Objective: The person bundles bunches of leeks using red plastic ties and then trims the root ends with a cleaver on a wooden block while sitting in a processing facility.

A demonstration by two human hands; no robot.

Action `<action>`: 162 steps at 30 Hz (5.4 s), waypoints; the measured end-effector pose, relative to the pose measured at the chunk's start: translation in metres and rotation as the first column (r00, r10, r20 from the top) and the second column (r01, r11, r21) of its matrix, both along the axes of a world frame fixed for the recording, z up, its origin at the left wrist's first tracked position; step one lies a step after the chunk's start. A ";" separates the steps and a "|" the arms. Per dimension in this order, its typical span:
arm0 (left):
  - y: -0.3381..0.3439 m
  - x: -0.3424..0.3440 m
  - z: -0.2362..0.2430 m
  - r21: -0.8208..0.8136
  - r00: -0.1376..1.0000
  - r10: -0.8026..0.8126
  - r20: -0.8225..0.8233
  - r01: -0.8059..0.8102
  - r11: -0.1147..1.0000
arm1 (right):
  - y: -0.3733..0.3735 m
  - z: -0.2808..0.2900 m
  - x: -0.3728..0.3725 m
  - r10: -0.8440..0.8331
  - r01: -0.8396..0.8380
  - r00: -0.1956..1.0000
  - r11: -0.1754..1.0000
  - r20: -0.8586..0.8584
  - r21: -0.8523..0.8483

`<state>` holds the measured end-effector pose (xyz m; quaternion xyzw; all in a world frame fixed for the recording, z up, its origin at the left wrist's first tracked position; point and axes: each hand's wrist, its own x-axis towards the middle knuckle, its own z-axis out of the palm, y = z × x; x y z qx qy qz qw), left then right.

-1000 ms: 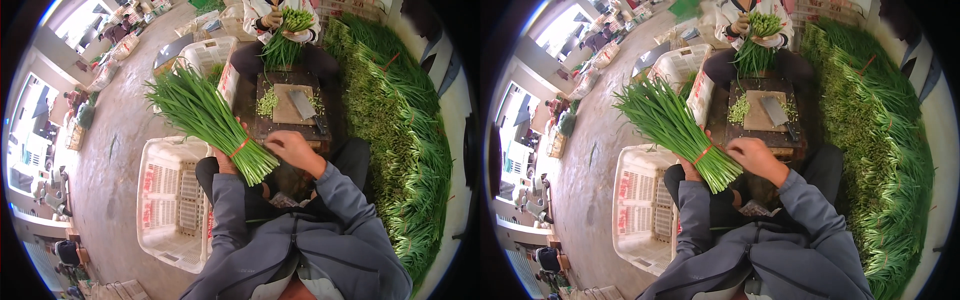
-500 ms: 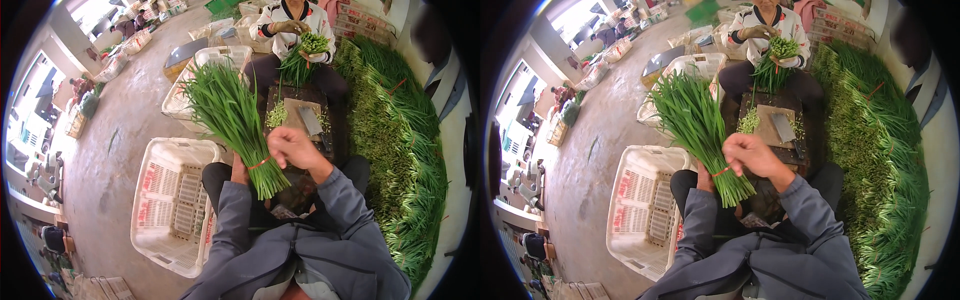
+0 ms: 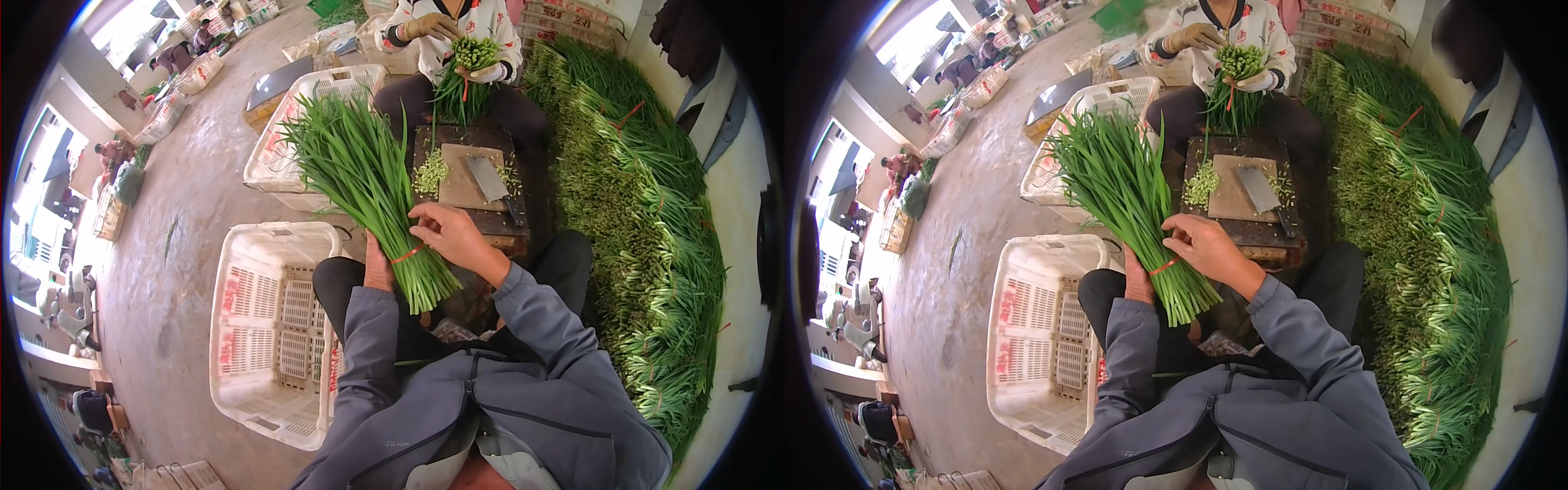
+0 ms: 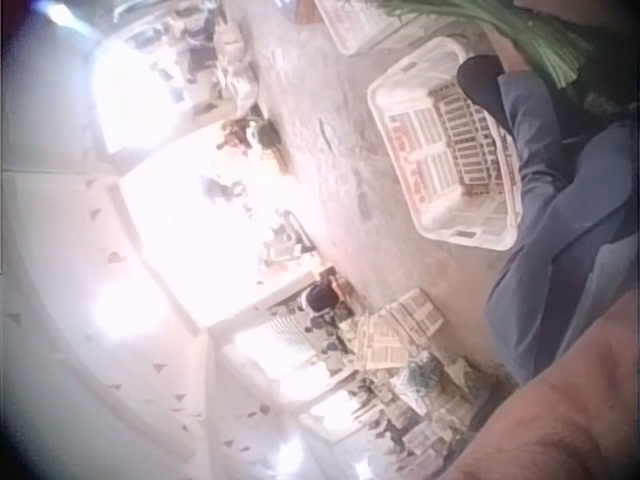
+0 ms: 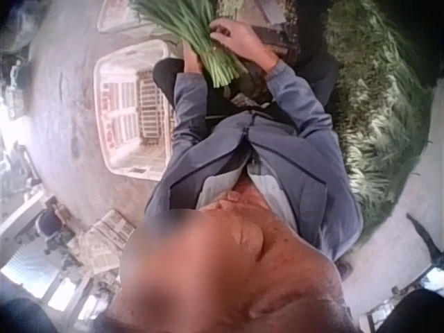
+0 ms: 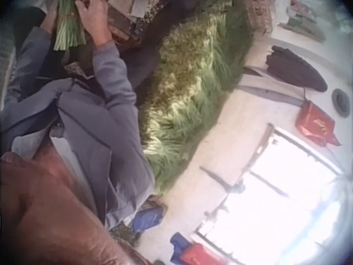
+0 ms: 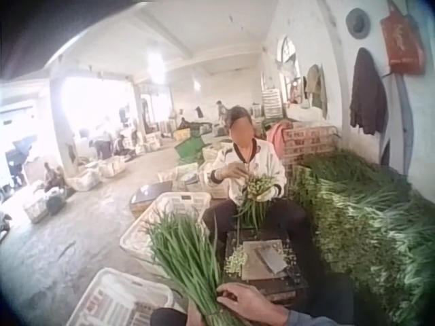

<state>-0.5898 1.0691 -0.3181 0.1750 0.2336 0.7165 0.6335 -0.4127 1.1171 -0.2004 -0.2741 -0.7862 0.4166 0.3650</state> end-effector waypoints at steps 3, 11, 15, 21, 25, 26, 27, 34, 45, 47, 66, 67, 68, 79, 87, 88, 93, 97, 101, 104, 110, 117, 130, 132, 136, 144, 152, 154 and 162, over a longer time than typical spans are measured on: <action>-0.001 0.001 -0.004 -0.001 1.000 0.004 0.008 -0.004 1.000 | -0.001 0.003 -0.005 0.001 -0.003 1.000 0.996 0.020 0.092; 0.003 -0.004 -0.018 0.003 0.997 0.041 -0.064 -0.041 0.999 | 0.001 -0.010 -0.009 -0.009 0.010 0.996 1.000 0.089 -0.010; 0.004 0.000 -0.002 0.064 0.998 -0.007 -0.059 0.011 0.998 | -0.002 -0.017 0.005 0.142 -0.146 0.989 0.950 -0.032 -0.277; 0.004 0.010 0.021 -0.007 0.996 -0.053 0.067 0.054 0.999 | -0.012 -0.008 0.045 0.576 -0.537 0.808 0.807 0.125 -0.248; 0.003 0.000 -0.009 -0.087 0.993 -0.110 0.041 0.113 0.990 | -0.027 0.012 0.036 0.586 -0.518 0.808 0.756 0.060 -0.400; 0.003 0.002 -0.010 -0.067 0.993 -0.100 0.065 0.105 0.992 | -0.034 0.007 0.037 0.647 -0.591 0.759 0.729 0.066 -0.345; 0.004 0.005 -0.011 -0.046 0.992 -0.091 0.088 0.095 0.994 | -0.042 0.002 0.039 0.705 -0.660 0.705 0.693 0.077 -0.290; 0.013 0.007 -0.009 -0.020 0.997 0.042 0.060 -0.041 0.999 | -0.045 0.009 0.064 0.833 -0.523 0.510 0.499 0.216 -0.691; 0.006 0.006 0.007 -0.040 0.985 0.127 -0.117 -0.133 0.990 | -0.012 -0.037 -0.003 -0.065 0.019 0.968 0.982 0.241 0.190; -0.001 0.009 0.012 0.004 0.996 0.046 0.076 -0.047 0.999 | -0.015 -0.045 0.000 -0.058 0.042 0.982 0.995 0.181 0.091; -0.035 0.016 0.025 -0.102 0.980 0.193 0.045 -0.188 0.977 | -0.008 -0.033 0.037 0.458 -0.539 0.840 0.647 -0.289 -0.540; -0.034 0.021 0.024 -0.095 0.983 0.179 0.039 -0.175 0.980 | -0.012 -0.036 0.041 0.431 -0.543 0.840 0.647 -0.331 -0.535; -0.033 0.026 0.024 -0.086 0.983 0.180 -0.016 -0.181 0.980 | -0.017 -0.039 0.045 0.419 -0.531 0.847 0.660 -0.327 -0.532; -0.027 0.028 0.045 0.034 0.977 0.211 -0.024 -0.210 0.977 | -0.008 -0.013 0.106 0.376 -0.248 0.923 0.745 0.083 -0.619; -0.013 0.048 -0.001 -0.052 0.917 0.276 -0.287 -0.302 0.952 | -0.007 -0.059 0.005 -0.032 0.057 0.994 0.967 0.103 -0.249; -0.020 0.043 -0.011 -0.033 0.923 0.264 -0.279 -0.284 0.958 | -0.008 -0.064 -0.008 -0.093 0.113 0.992 0.956 0.084 -0.271; -0.014 0.063 -0.004 -0.114 0.902 0.343 -0.260 -0.382 0.917 | 0.024 -0.103 0.011 -0.129 0.053 0.978 0.912 -0.164 -0.406; -0.008 0.059 -0.012 -0.148 0.913 0.348 -0.211 -0.382 0.912 | 0.028 -0.105 0.014 -0.152 0.027 0.967 0.858 -0.204 -0.513; -0.002 0.064 -0.013 -0.198 0.931 0.295 -0.216 -0.338 0.920 | 0.027 -0.096 0.017 -0.188 0.107 0.972 0.889 -0.142 -0.444; -0.008 0.066 -0.015 -0.144 0.928 0.263 -0.265 -0.308 0.941 | 0.006 -0.063 0.004 -0.315 0.334 0.943 0.900 0.112 -0.281; -0.003 0.078 -0.005 -0.149 0.911 0.356 -0.207 -0.389 0.909 | 0.035 -0.092 0.023 -0.333 0.195 0.918 0.851 -0.214 -0.488; -0.010 0.071 -0.014 -0.156 0.894 0.359 -0.267 -0.408 0.899 | 0.024 -0.079 0.024 -0.256 0.159 0.958 0.850 -0.129 -0.503; -0.012 0.096 -0.020 0.046 0.704 0.402 -0.586 -0.466 0.883 | -0.002 0.069 0.003 -0.124 0.120 0.992 0.953 -0.005 0.279; -0.012 0.096 -0.024 0.037 0.710 0.391 -0.586 -0.459 0.888 | -0.010 0.089 -0.019 -0.027 0.030 0.996 0.999 0.087 -0.039; -0.009 0.101 -0.029 0.066 0.703 0.407 -0.584 -0.458 0.886 | 0.007 0.077 -0.054 -0.075 0.040 0.987 0.972 0.145 0.232; -0.006 0.101 -0.038 0.064 0.672 0.409 -0.618 -0.476 0.877 | 0.016 0.095 -0.040 0.046 -0.339 0.876 0.767 -0.480 -0.545; 0.006 0.105 -0.065 -0.001 0.795 0.398 -0.458 -0.448 0.894 | 0.006 0.080 0.033 0.729 -0.394 0.588 0.637 0.351 -0.662; 0.001 0.107 -0.038 0.023 0.677 0.401 -0.617 -0.493 0.870 | 0.024 0.064 0.054 0.567 -0.178 0.647 0.763 0.510 -0.622; -0.004 0.089 -0.031 0.034 0.662 0.468 -0.586 -0.556 0.830 | 0.013 0.005 0.070 0.329 -0.132 0.817 0.906 0.473 -0.403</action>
